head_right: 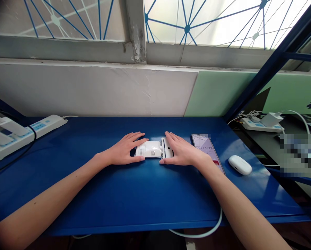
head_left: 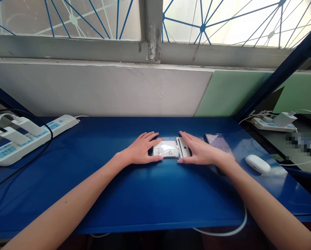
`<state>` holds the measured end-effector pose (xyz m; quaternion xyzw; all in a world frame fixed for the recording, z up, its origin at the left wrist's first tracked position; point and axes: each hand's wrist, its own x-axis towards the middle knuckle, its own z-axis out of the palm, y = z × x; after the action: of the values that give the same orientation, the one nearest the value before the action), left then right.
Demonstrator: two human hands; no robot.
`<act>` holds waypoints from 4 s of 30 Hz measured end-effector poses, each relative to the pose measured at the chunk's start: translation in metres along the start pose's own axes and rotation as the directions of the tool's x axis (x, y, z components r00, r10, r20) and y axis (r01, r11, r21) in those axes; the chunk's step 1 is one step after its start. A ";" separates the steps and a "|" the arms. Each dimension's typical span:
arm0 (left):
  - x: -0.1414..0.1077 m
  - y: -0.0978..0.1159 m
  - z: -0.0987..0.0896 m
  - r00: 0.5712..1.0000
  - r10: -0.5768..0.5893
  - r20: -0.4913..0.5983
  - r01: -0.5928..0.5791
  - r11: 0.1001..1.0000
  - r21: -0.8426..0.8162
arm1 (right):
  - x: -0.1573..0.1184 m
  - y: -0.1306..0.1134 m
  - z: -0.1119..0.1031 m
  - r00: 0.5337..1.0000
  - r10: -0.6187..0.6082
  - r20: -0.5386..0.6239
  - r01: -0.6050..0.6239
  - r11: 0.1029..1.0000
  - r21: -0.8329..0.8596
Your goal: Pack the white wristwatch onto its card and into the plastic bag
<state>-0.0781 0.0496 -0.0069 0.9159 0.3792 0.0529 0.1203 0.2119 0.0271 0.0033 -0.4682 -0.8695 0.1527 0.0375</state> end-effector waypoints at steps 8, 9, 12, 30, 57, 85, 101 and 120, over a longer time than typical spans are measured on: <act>0.000 0.000 0.002 0.999 0.004 -0.039 -0.004 1.000 0.003 | 0.000 0.000 -0.002 1.000 0.021 0.001 -0.021 1.000 0.020; 0.000 0.000 0.002 0.999 0.004 -0.039 -0.004 1.000 0.001 | 0.000 0.000 -0.003 1.000 0.030 0.008 -0.030 0.999 0.023; 0.000 -0.001 0.002 0.999 0.005 -0.039 -0.005 1.000 -0.010 | 0.000 -0.001 -0.005 0.999 0.041 0.012 -0.041 0.998 0.037; -0.001 0.001 0.001 0.998 0.028 -0.056 -0.028 1.000 0.000 | -0.001 0.005 0.000 1.000 -0.010 0.011 0.010 1.000 0.022; 0.002 0.020 0.009 0.997 -0.014 -0.074 0.019 0.998 0.059 | 0.008 -0.017 0.003 0.980 -0.156 -0.121 0.156 0.988 -0.005; 0.001 0.018 0.008 1.000 0.005 -0.005 -0.004 0.997 0.074 | 0.010 -0.030 0.011 0.969 -0.096 -0.226 0.055 0.982 -0.183; 0.002 0.018 0.008 1.000 0.006 0.017 -0.008 0.994 0.110 | 0.012 -0.041 0.022 0.971 -0.135 -0.196 0.051 0.921 -0.386; 0.002 0.021 0.003 1.000 -0.002 0.031 0.001 0.999 0.042 | 0.012 -0.051 0.020 0.986 0.003 -0.168 -0.051 0.957 -0.285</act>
<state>-0.0620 0.0359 -0.0048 0.9187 0.3790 0.0304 0.1069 0.1601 0.0063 -0.0010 -0.4915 -0.8699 -0.0146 0.0390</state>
